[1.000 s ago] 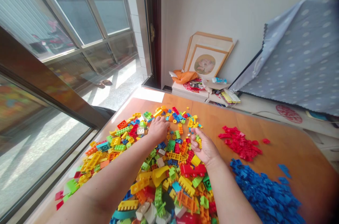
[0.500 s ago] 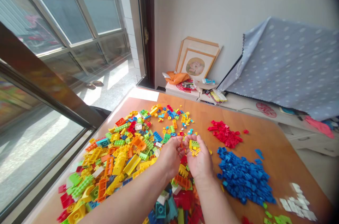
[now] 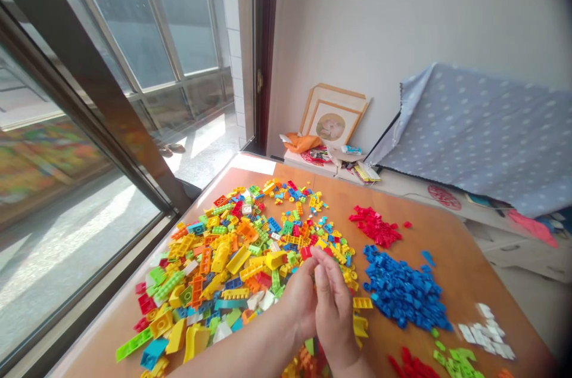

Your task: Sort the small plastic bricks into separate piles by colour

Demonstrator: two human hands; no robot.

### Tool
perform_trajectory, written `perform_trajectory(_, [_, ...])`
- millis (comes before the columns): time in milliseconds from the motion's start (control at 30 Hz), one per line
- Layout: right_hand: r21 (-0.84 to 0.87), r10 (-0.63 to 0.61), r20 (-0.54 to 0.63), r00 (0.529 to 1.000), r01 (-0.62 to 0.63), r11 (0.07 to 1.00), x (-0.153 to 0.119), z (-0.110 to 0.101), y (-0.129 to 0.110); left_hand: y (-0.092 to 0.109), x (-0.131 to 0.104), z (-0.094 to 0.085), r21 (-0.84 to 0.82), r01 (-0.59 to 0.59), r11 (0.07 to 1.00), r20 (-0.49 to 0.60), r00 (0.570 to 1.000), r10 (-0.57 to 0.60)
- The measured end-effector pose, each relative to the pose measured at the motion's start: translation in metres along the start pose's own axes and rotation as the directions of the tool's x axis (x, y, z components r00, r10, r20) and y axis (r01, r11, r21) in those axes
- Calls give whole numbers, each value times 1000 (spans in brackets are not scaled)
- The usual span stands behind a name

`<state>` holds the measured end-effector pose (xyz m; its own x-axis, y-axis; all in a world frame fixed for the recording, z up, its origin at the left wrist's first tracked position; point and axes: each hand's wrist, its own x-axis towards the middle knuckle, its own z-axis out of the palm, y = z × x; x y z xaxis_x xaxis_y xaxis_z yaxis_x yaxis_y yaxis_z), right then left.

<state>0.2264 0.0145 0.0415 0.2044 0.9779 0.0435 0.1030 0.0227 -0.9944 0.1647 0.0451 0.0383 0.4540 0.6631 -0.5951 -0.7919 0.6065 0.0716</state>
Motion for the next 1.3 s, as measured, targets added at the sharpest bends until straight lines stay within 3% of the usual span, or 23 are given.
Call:
perform_trajectory(133, [108,-43,180,983,24,994,-19,-1,-5,-2,-9,-13,-109,12,994,82,997,-3])
perform_trajectory(233, [173,-57,230,972,17,985,-32,-5,-5,-7,-18,-25,-96,21,995,36,999,-18])
perform_trajectory(367, [291,-34,19,999,27,956,-43,-21,0,-10,-31,-31,-85,-170,982,-93,982,162])
perform_trajectory(467, [341,30,-137,990,19,940,-44,-39,10,-3,-40,-30,-67,-280,958,-132,954,269])
perform_trajectory(567, [342,132,-205,970,-55,938,-49,-57,25,4,-49,-28,-35,-338,941,-159,931,328])
perform_trajectory(667, [345,182,-200,963,-105,933,-65,-70,40,3,-55,-28,14,-355,935,-146,924,353])
perform_trajectory(867, [249,125,-75,989,-103,963,-103,-79,61,-29,-59,-25,87,-314,945,-35,947,318])
perform_trajectory(1033, [265,86,-143,986,-45,963,-115,-88,81,-60,-50,-38,89,-222,971,128,969,210])
perform_trajectory(1300, [285,-81,-282,956,164,944,-132,-105,93,-102,-45,-66,69,-194,979,295,941,165])
